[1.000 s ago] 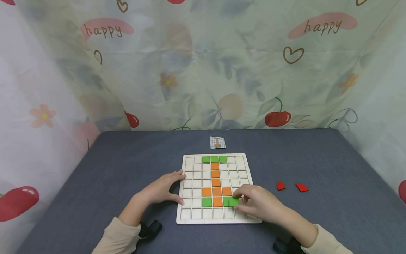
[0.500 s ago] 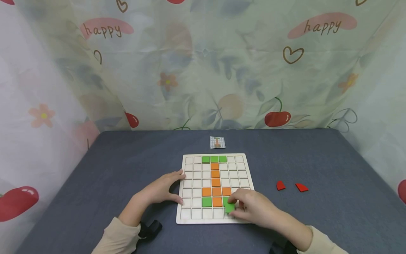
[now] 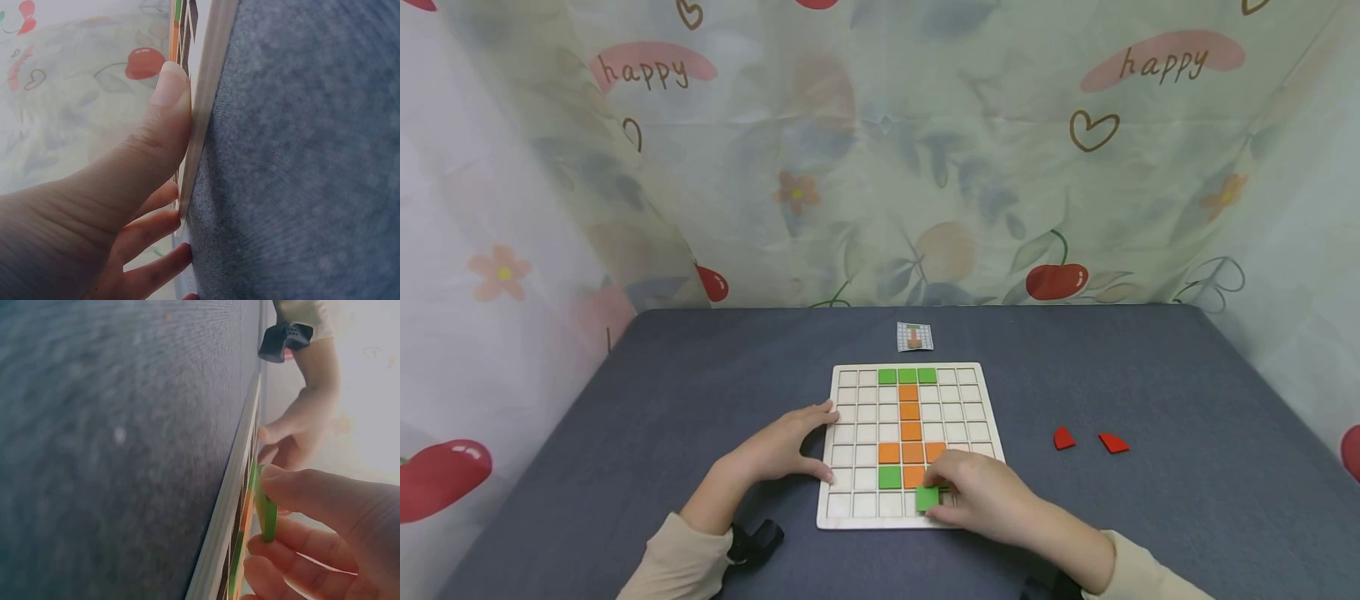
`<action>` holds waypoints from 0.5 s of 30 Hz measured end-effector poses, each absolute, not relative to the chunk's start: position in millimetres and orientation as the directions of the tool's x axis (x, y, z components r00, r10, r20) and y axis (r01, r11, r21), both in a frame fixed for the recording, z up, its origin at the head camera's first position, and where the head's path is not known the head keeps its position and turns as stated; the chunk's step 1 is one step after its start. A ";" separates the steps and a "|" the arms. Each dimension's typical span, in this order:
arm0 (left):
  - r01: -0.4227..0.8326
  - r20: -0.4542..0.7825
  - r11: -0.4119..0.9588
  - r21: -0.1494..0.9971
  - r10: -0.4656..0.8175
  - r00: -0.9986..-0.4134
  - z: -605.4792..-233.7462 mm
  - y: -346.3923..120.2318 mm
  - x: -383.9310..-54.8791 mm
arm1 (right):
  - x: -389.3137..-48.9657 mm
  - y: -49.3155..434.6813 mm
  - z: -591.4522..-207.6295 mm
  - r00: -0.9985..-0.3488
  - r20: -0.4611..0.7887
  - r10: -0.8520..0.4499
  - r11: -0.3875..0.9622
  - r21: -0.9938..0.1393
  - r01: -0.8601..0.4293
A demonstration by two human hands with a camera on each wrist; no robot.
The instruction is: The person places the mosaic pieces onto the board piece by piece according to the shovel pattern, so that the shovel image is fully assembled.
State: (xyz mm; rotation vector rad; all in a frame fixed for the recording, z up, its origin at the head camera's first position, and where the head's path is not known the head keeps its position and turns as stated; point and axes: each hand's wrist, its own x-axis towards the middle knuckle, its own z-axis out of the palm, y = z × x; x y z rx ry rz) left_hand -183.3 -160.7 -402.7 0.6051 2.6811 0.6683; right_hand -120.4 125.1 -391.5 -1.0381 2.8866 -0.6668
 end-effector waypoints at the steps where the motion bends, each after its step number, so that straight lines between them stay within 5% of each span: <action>1: 0.323 -0.193 0.801 0.504 0.468 -0.862 -402.2 -160.6 -182.9 | -120.4 123.7 -391.6 -0.779 0.138 -0.611 0.693 -0.382 -0.611; 15: 0.322 -0.200 0.787 0.526 0.482 -0.853 -401.2 -160.8 -182.9 | -121.6 111.1 -392.1 -0.780 0.075 -0.621 0.707 -0.376 -0.599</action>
